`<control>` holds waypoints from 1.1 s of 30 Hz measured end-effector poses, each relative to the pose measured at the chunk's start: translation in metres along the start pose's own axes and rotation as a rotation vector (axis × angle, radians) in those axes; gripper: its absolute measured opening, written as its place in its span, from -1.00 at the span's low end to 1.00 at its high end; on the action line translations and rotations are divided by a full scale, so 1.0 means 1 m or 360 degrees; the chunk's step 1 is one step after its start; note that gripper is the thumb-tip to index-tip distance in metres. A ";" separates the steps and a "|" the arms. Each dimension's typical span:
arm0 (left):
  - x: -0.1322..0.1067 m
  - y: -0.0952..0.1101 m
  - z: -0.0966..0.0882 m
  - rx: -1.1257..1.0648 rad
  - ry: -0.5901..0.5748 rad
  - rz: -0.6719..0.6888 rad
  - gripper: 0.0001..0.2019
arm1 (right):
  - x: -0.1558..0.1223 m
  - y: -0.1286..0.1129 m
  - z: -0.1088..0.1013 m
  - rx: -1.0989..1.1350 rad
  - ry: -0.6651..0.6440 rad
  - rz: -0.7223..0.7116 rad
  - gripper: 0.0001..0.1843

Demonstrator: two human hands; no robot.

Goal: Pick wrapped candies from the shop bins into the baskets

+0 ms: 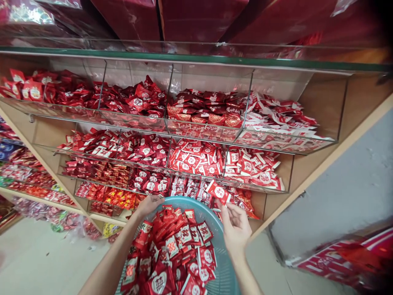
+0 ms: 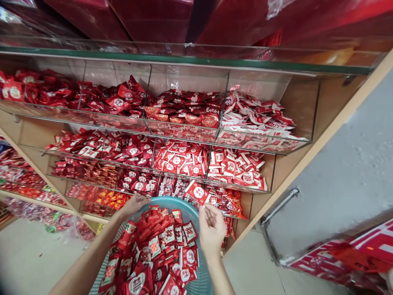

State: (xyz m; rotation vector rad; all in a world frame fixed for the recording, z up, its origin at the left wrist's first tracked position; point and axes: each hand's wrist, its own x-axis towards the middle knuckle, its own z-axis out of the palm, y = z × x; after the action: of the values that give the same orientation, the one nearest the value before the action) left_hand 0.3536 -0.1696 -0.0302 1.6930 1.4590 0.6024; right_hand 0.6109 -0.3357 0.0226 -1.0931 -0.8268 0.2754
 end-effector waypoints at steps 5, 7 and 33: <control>0.003 0.004 0.008 0.0094 -0.0033 0.0112 -0.54 | -0.011 -0.001 -0.012 0.0124 -0.0025 0.0234 -0.74; 0.003 0.008 0.011 0.0102 -0.0033 0.0120 -0.54 | -0.014 0.000 -0.014 0.0164 -0.0049 0.0323 -0.74; -0.013 0.004 0.001 0.0130 -0.0072 0.0110 -0.51 | -0.018 0.012 -0.028 -0.0784 -0.2225 0.0137 -0.77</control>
State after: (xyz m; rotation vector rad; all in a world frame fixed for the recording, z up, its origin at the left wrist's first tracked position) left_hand 0.3538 -0.1824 -0.0251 1.8155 1.4150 0.5446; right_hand 0.6203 -0.3598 -0.0015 -1.3296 -2.1657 0.9990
